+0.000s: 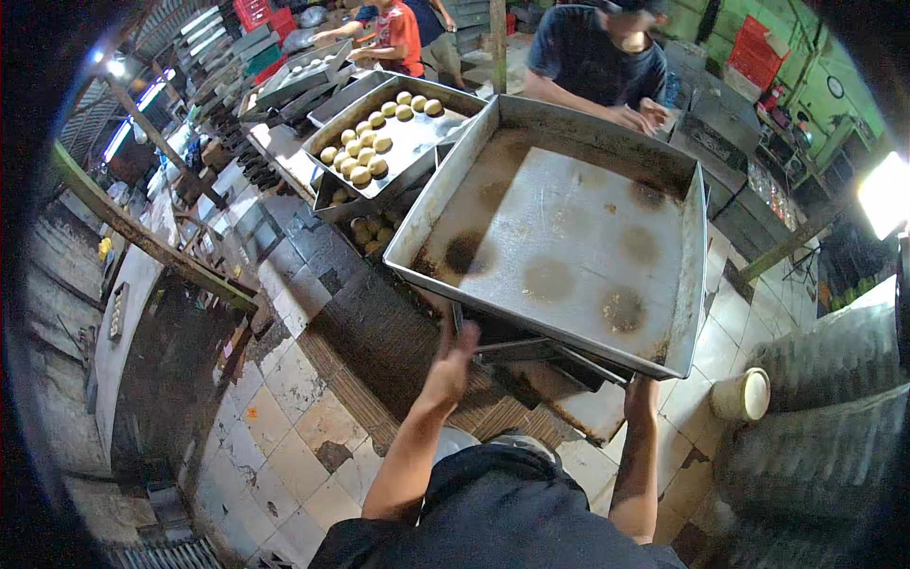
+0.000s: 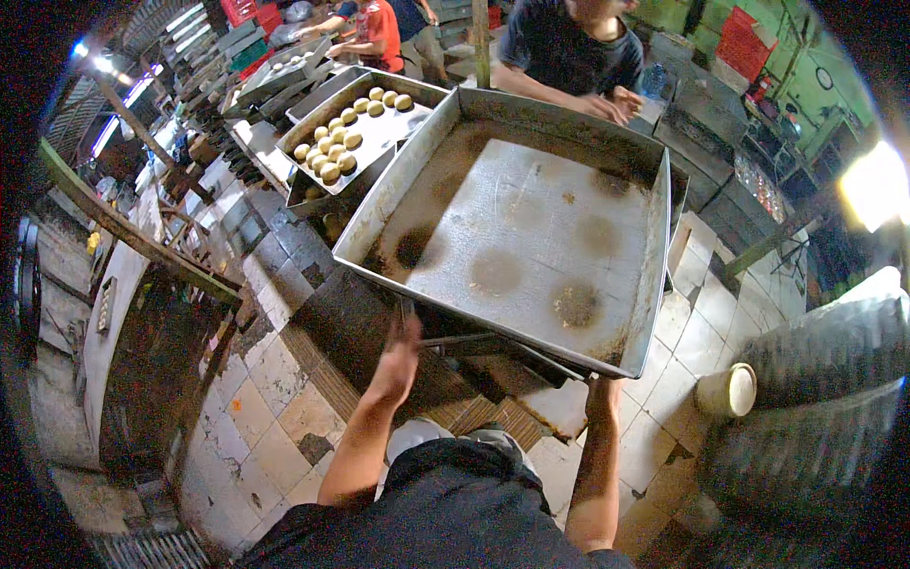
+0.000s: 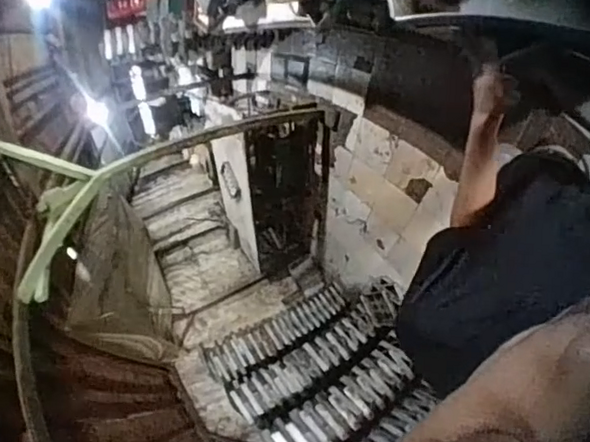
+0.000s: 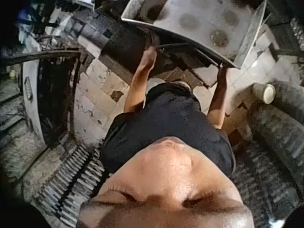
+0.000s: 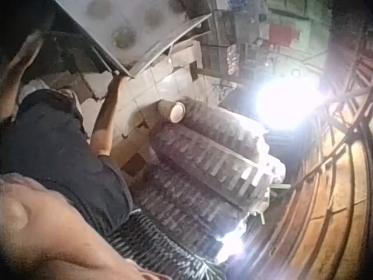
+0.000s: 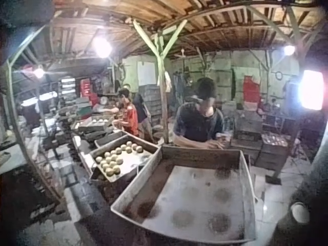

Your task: Filling dough balls with a white substance and arranging them on metal baking trays.

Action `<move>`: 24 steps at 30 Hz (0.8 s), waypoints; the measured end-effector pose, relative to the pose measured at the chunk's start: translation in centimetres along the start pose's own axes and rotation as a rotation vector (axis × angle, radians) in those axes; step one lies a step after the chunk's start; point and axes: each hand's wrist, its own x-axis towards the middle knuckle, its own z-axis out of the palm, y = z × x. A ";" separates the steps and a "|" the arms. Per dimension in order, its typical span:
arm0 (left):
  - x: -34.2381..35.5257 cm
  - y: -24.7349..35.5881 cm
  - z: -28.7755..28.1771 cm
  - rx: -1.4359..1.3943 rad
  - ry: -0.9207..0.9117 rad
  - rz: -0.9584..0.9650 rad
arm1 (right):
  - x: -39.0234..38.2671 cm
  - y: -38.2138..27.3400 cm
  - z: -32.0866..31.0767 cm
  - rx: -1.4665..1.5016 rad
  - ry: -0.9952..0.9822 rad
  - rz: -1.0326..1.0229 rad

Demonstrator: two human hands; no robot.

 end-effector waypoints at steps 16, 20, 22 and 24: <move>13.3 -4.3 -8.2 -0.008 -0.048 0.016 | -0.4 -4.7 2.6 0.947 0.281 0.053; 20.9 -9.4 -9.1 -0.197 -0.327 -0.163 | -0.7 -4.3 3.4 0.171 0.324 -0.199; 21.1 -8.8 -8.4 -0.245 -0.380 -0.162 | -1.6 -4.6 3.1 0.870 0.260 -0.027; 21.7 -7.8 -8.4 -0.283 -0.428 -0.157 | -2.0 -4.4 3.7 0.767 0.272 -0.107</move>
